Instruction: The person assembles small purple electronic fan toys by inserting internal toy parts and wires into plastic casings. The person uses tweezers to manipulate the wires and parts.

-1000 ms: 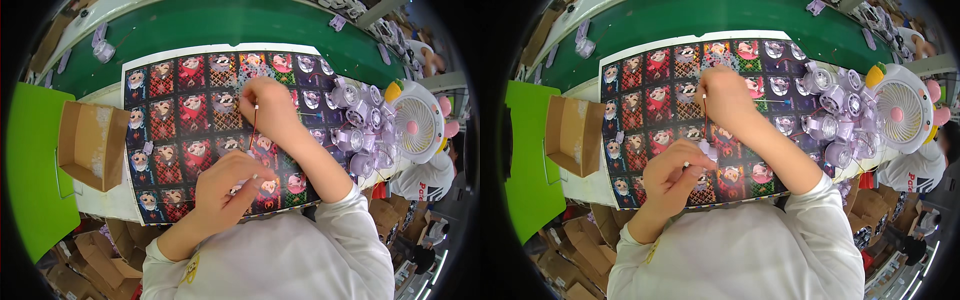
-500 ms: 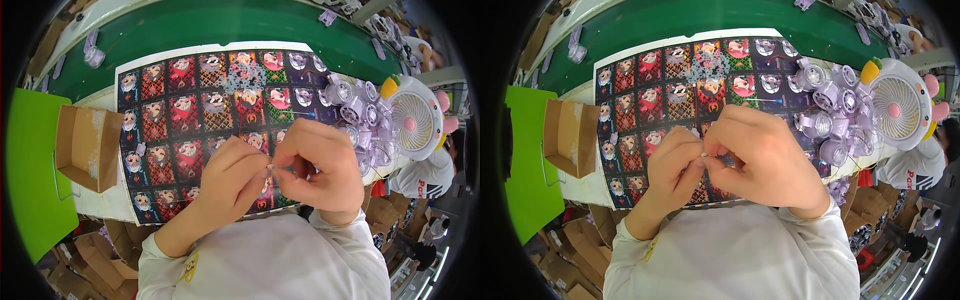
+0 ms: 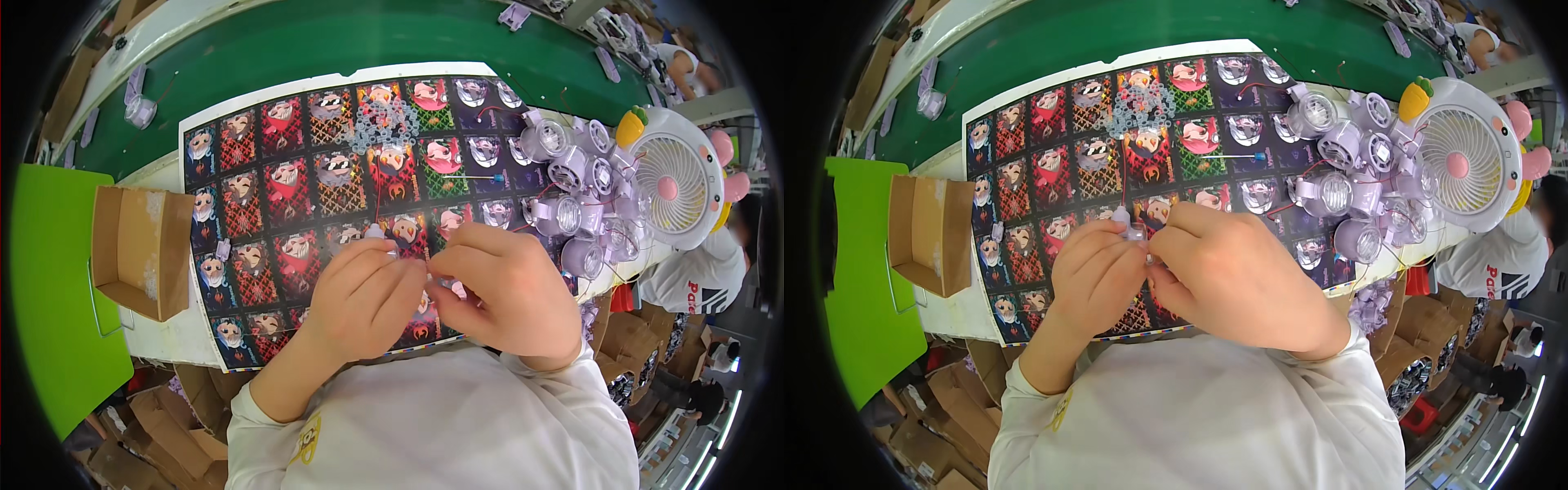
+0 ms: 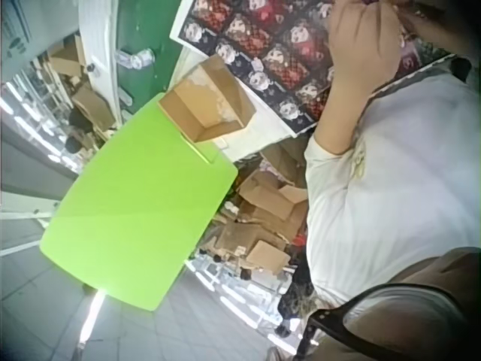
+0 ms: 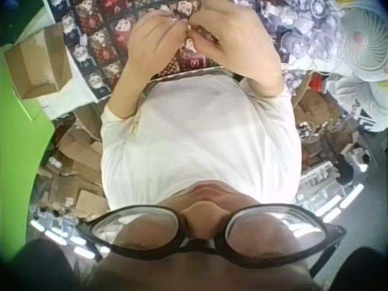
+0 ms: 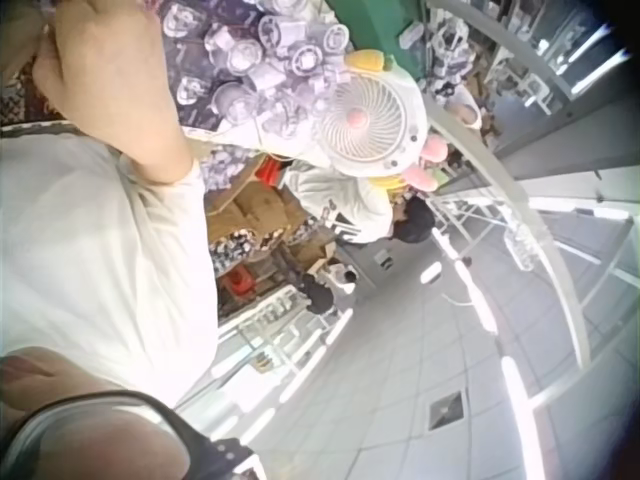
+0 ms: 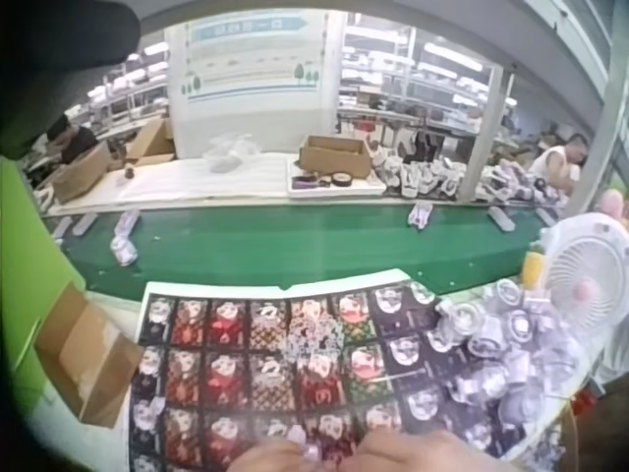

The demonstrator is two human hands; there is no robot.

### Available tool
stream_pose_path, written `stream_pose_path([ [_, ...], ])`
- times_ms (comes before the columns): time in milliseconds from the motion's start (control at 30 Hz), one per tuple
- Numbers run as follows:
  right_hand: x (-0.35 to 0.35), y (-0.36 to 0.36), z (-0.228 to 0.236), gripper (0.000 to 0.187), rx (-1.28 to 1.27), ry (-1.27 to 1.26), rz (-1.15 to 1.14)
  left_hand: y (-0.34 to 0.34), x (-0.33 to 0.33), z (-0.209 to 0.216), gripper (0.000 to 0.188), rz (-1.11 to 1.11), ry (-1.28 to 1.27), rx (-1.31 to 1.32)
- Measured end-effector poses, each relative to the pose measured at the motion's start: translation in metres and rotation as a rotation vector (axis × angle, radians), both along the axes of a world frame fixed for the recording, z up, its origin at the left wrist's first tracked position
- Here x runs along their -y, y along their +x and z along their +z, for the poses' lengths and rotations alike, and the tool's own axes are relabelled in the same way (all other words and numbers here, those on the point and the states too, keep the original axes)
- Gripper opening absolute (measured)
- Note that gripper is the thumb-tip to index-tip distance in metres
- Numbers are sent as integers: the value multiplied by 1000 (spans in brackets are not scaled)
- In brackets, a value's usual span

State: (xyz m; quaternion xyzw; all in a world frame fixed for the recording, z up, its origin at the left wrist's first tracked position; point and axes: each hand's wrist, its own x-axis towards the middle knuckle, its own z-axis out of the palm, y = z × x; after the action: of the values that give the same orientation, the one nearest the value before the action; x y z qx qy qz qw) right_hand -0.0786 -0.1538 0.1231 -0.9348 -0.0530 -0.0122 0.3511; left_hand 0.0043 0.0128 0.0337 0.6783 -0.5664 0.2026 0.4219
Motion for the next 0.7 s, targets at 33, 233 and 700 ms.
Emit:
stream_pose_path([
  [33,1,-1,0,11,-2,2,-1,1,1,0,24,-1,2,-2],
  [233,4,-5,-12,10,43,37,-10,0,5,-6,23,-43,-4,-26],
  [700,-6,-9,-25,10,270,170,-287,-3,-2,-19,23,31,-25,-165],
])
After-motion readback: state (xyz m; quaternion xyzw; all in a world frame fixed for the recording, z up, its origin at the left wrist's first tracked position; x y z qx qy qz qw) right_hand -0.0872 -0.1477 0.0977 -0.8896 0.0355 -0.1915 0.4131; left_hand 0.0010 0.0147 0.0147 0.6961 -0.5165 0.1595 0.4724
